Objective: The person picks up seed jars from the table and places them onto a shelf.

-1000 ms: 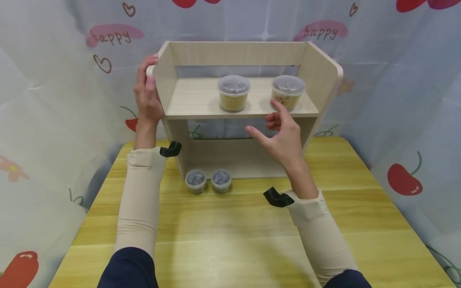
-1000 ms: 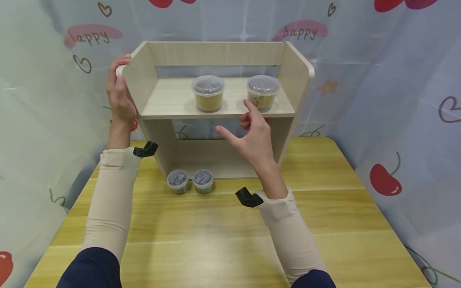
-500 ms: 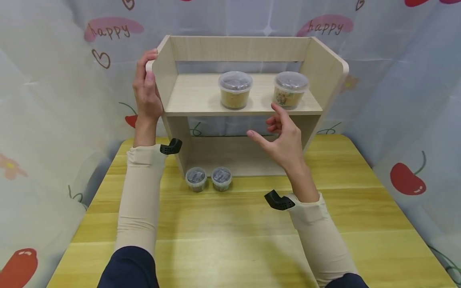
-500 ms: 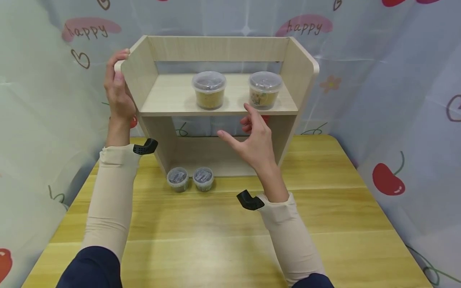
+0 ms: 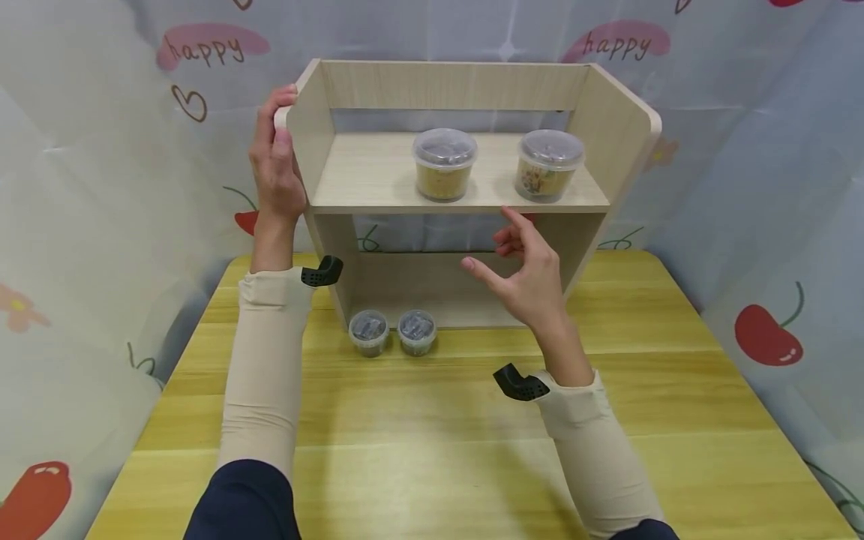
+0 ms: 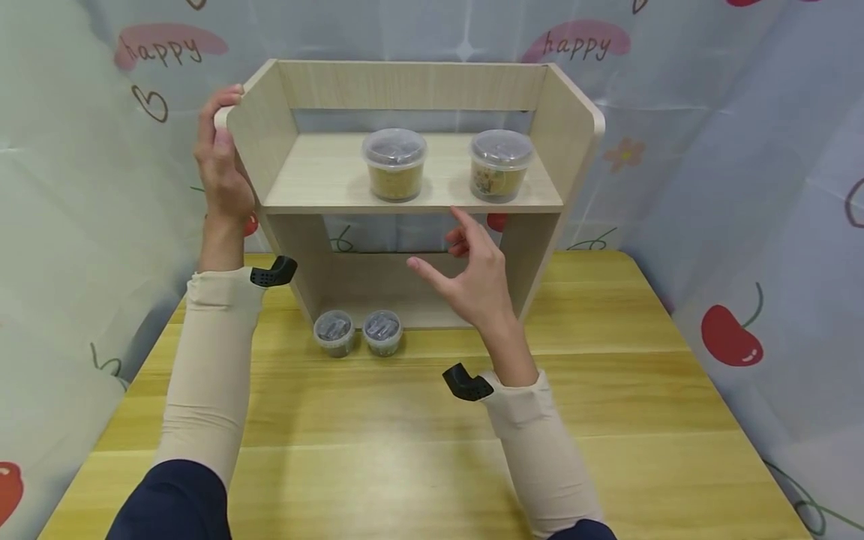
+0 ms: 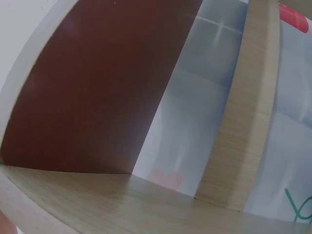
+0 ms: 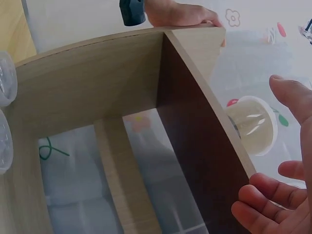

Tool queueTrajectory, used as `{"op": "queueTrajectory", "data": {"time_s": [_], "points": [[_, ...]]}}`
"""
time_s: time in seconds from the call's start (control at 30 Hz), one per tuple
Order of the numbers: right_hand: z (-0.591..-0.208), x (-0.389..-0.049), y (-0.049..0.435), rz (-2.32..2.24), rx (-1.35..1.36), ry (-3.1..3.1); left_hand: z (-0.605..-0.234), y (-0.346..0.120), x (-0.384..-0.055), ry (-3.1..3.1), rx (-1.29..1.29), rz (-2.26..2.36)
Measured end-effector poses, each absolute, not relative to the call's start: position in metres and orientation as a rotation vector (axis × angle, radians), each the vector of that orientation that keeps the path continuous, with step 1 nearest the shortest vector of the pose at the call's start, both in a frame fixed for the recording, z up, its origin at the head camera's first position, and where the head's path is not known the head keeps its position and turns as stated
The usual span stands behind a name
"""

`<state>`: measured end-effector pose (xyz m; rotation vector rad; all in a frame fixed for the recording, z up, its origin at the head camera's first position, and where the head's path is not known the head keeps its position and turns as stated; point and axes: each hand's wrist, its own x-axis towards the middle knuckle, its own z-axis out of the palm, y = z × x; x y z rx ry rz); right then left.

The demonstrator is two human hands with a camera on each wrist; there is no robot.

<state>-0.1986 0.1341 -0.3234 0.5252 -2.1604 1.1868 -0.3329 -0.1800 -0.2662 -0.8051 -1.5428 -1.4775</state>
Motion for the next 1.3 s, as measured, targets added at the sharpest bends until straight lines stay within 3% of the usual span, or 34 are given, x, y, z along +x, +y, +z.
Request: {"op": "queueTrajectory", "data": {"time_s": [1.3], "points": [[-0.366,-0.208,0.129,1.231,0.538,-2.203,-0.263,-0.179,-0.33,-1.542,-0.829,-1.481]]}}
